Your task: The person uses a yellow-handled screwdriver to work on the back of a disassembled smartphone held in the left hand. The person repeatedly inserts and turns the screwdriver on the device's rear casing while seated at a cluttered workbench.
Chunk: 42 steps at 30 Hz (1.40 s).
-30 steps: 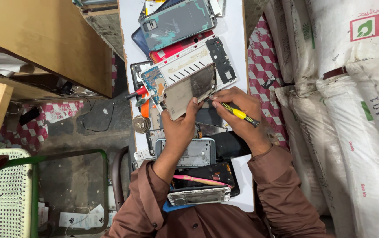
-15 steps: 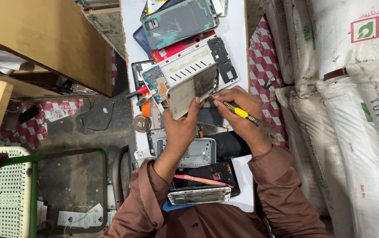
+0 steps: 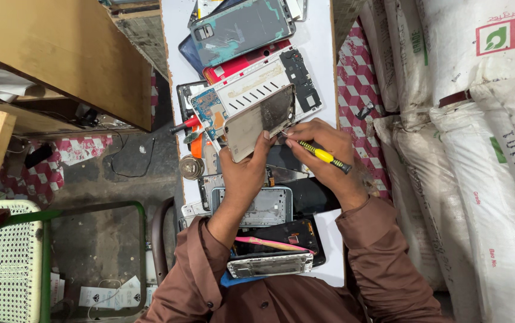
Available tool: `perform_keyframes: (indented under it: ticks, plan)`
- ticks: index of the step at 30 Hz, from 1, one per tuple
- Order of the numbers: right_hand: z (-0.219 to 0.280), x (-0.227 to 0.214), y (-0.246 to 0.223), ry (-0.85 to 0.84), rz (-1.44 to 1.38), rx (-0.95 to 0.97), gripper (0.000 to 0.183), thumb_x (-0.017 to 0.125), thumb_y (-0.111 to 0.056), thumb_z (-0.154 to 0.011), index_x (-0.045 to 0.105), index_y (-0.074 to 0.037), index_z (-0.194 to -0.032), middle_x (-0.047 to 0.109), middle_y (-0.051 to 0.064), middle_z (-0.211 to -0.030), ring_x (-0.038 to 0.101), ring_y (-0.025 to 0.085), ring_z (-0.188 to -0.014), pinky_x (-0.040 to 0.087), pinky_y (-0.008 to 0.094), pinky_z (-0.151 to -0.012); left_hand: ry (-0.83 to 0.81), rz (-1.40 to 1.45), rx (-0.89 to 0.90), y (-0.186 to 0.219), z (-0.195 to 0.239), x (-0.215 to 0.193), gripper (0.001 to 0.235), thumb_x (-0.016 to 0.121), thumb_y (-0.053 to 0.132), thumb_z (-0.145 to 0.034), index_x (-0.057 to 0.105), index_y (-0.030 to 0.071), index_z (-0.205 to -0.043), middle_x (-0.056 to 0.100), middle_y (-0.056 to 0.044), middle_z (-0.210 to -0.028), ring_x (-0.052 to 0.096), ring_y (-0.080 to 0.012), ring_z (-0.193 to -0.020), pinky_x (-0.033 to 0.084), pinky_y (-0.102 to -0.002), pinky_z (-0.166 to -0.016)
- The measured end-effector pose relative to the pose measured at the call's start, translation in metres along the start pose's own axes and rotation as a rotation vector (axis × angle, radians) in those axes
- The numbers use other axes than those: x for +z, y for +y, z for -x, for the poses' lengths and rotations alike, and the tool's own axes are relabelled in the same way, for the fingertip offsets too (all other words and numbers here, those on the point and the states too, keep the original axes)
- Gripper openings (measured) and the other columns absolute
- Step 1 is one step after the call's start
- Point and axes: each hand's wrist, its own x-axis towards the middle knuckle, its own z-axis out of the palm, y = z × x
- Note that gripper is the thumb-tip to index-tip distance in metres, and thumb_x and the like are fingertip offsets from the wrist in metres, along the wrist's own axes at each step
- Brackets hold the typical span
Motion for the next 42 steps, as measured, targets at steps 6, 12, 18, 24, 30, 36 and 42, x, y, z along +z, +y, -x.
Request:
perform_keyframes:
  ticks: [6,12,18,24,30,36,42]
  plan:
    - [0.0006,0.0002,0.0024,0.007,-0.017,0.013,0.012,0.076,0.004,-0.09,0.068,0.001,-0.099,0.074,0.013,-0.104,0.075,0.021,-0.094,0.057,0.03,-0.082,-0.008,-0.004,0.004,-0.0006,0.0002,-0.0002,0.024,0.069,0.005,-0.098,0.068,-0.015,-0.111,0.075,-0.019,-0.105,0.076,-0.0205,-0.094,0.062,-0.028,-0.081]
    - [0.0001,-0.0014,0.0035,0.011,0.008,0.057,0.012,0.075,0.005,-0.09,0.069,0.001,-0.099,0.075,0.013,-0.103,0.075,0.02,-0.095,0.058,0.03,-0.083,-0.008,0.011,-0.011,-0.0003,0.0005,-0.0004,0.024,0.069,0.005,-0.098,0.067,-0.014,-0.112,0.074,-0.019,-0.107,0.076,-0.0214,-0.096,0.063,-0.028,-0.083]
    - [-0.0009,-0.0012,0.0037,0.0,-0.01,0.028,0.011,0.076,0.004,-0.09,0.07,0.001,-0.098,0.075,0.013,-0.102,0.075,0.02,-0.094,0.058,0.029,-0.083,-0.029,0.021,0.014,0.0004,0.0006,-0.0004,0.024,0.068,0.005,-0.099,0.067,-0.015,-0.112,0.074,-0.019,-0.107,0.075,-0.0214,-0.096,0.064,-0.029,-0.085]
    - [-0.0003,-0.0019,0.0077,0.009,-0.045,0.072,0.009,0.075,0.004,-0.091,0.07,0.002,-0.099,0.075,0.012,-0.102,0.075,0.018,-0.093,0.058,0.027,-0.082,-0.018,-0.013,0.003,0.0003,0.0014,-0.001,0.023,0.067,0.005,-0.099,0.068,-0.015,-0.111,0.075,-0.019,-0.105,0.076,-0.0212,-0.096,0.063,-0.029,-0.083]
    - [-0.0005,-0.0027,0.0047,0.041,-0.011,0.091,0.01,0.076,0.004,-0.091,0.07,0.002,-0.099,0.076,0.012,-0.1,0.075,0.017,-0.091,0.058,0.027,-0.08,-0.017,-0.005,0.03,0.0042,0.0017,0.0016,0.022,0.067,0.004,-0.099,0.068,-0.015,-0.111,0.074,-0.018,-0.105,0.076,-0.0206,-0.095,0.063,-0.029,-0.083]
    - [0.001,-0.0015,0.0037,0.009,-0.038,0.011,0.01,0.075,0.005,-0.091,0.069,0.002,-0.098,0.075,0.013,-0.103,0.073,0.02,-0.095,0.057,0.029,-0.084,-0.015,0.009,0.023,0.0019,0.0006,0.0013,0.023,0.068,0.004,-0.099,0.067,-0.015,-0.112,0.074,-0.018,-0.106,0.075,-0.021,-0.096,0.063,-0.029,-0.083]
    - [-0.0003,-0.0007,0.0081,0.032,-0.013,0.069,0.009,0.074,0.004,-0.091,0.07,0.002,-0.099,0.075,0.012,-0.102,0.075,0.018,-0.093,0.058,0.028,-0.081,-0.022,-0.034,0.027,0.0002,0.0014,-0.0006,0.024,0.068,0.006,-0.1,0.068,-0.015,-0.112,0.075,-0.019,-0.106,0.076,-0.0214,-0.096,0.062,-0.028,-0.083]
